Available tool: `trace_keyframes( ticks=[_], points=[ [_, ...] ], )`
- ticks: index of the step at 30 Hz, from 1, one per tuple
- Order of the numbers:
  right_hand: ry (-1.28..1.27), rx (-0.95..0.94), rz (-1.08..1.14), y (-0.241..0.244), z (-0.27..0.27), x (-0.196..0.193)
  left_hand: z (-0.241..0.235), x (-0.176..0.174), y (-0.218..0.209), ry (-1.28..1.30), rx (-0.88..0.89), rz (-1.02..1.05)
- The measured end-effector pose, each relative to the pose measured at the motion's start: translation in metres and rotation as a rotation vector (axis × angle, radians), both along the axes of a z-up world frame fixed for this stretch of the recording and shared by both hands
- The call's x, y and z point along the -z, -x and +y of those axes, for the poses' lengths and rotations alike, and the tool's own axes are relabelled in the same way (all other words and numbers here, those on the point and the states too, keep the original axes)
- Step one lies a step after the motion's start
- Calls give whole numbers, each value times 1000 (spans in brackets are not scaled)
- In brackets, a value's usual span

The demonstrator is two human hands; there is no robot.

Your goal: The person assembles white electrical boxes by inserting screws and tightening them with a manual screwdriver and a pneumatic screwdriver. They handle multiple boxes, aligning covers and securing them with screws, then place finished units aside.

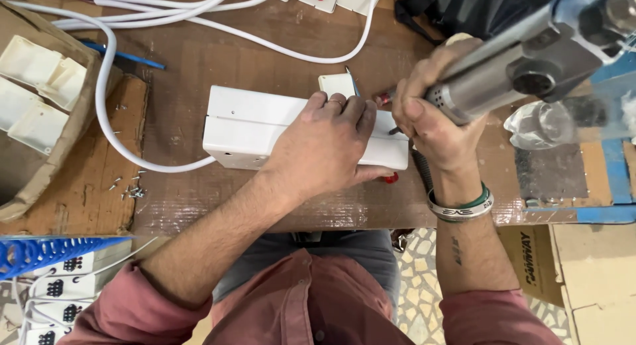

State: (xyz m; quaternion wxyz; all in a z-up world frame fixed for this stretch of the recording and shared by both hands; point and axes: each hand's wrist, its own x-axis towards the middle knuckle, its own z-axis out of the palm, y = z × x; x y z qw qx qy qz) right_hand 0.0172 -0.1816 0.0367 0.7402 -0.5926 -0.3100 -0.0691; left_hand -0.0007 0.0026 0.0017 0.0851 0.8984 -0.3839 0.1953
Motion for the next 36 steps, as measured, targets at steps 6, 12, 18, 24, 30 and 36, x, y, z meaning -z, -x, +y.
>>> trace_keyframes(
  ticks=[6, 12, 18, 24, 30, 36],
  points=[
    [30, 161, -30, 17, -15, -20, -3, 0, 4, 8, -11, -61],
    [320, 835, 330, 59, -121, 5, -3, 4, 3, -43, -9, -3],
    [1272, 1222, 168, 82, -205, 121, -2, -9, 7, 46, -31, -72],
    [1614, 1337, 107, 72, -197, 127, -2, -8, 7, 14, -36, -44],
    [1401, 806, -87, 12, -184, 107, -5, -2, 7, -33, -70, -65],
    [1693, 704, -162, -14, -220, 140, 19, -18, 18, 262, -99, -13]
  ],
)
